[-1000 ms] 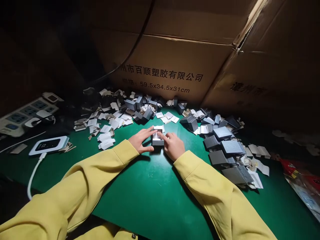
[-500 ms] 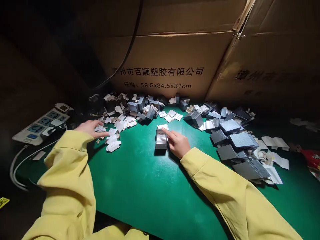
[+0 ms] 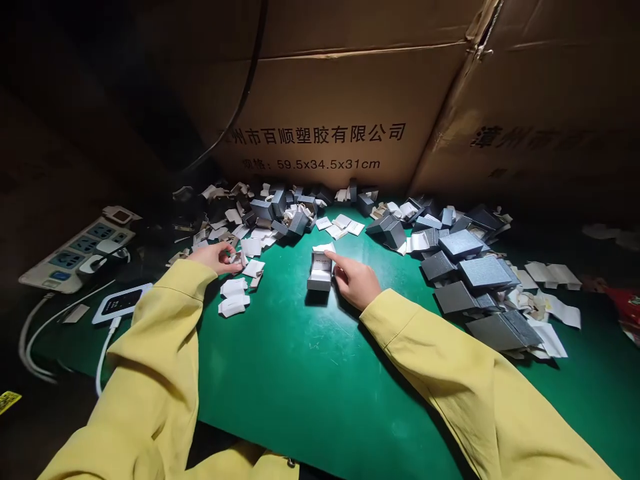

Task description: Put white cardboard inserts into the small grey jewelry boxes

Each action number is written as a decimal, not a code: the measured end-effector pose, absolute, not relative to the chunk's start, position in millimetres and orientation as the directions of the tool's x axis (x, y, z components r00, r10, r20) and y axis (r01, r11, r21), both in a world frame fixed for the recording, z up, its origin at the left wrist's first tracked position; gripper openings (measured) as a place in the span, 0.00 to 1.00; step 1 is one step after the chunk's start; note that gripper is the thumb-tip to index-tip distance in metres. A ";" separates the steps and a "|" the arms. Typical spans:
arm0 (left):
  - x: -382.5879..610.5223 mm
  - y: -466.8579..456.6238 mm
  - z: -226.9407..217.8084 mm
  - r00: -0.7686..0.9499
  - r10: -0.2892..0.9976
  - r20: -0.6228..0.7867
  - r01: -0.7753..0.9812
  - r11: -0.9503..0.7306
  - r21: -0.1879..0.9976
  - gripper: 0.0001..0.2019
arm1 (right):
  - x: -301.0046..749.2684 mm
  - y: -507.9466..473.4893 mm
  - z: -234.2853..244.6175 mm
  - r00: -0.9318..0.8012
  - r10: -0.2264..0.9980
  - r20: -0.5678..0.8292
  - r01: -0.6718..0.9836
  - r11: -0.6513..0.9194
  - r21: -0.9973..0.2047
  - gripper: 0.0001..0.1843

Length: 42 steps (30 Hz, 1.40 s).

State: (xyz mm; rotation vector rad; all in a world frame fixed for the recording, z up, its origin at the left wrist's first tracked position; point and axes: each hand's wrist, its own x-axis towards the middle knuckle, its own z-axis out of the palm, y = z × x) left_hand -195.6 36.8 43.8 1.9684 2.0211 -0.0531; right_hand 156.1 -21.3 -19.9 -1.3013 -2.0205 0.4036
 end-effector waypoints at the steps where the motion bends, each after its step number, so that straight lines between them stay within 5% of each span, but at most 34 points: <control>1: -192.8 36.7 43.8 0.026 0.971 -0.237 0.970 0.032 0.240 0.23 | 156.0 -21.3 -19.3 -0.260 0.890 0.374 0.672 0.445 -0.592 0.26; 8: -172.4 40.4 35.1 -0.050 0.980 0.193 0.942 -0.018 0.336 0.27 | 155.9 -20.5 -16.4 -0.267 0.898 0.349 0.664 0.434 -0.608 0.26; 14: -136.9 41.8 17.4 0.079 0.993 0.092 0.976 -0.095 0.195 0.22 | 156.1 -20.5 -15.8 -0.262 0.903 0.341 0.672 0.424 -0.607 0.26; 20: -137.7 39.2 24.5 0.137 0.976 0.168 0.854 -0.202 0.480 0.16 | 156.1 -20.4 -15.9 -0.272 0.899 0.343 0.667 0.433 -0.606 0.26; 24: -149.6 39.0 24.6 0.066 0.971 0.228 0.712 -0.206 0.671 0.22 | 155.9 -19.5 -16.6 -0.288 0.895 0.342 0.664 0.444 -0.601 0.27; 27: -158.8 43.2 29.1 0.206 0.964 0.171 0.633 -0.264 0.728 0.26 | 156.0 -18.5 -17.4 -0.295 0.896 0.331 0.658 0.442 -0.609 0.28; 30: -159.5 52.5 43.4 0.197 0.970 0.145 0.724 -0.243 0.646 0.21 | 155.9 -17.7 -18.0 -0.312 0.896 0.316 0.652 0.444 -0.614 0.28; 33: -142.7 65.5 59.9 0.077 0.962 0.262 0.844 -0.203 0.496 0.19 | 155.7 -17.4 -17.9 -0.326 0.891 0.316 0.651 0.454 -0.608 0.28; 37: -97.8 80.0 65.2 0.300 0.856 0.421 0.896 -0.405 0.184 0.22 | 155.4 -17.7 -17.4 -0.332 0.887 0.322 0.650 0.462 -0.604 0.28; 42: -59.4 84.8 52.7 0.465 0.873 0.147 0.884 -0.467 -0.018 0.10 | 155.3 -16.8 -16.5 -0.338 0.893 0.297 0.659 0.450 -0.603 0.29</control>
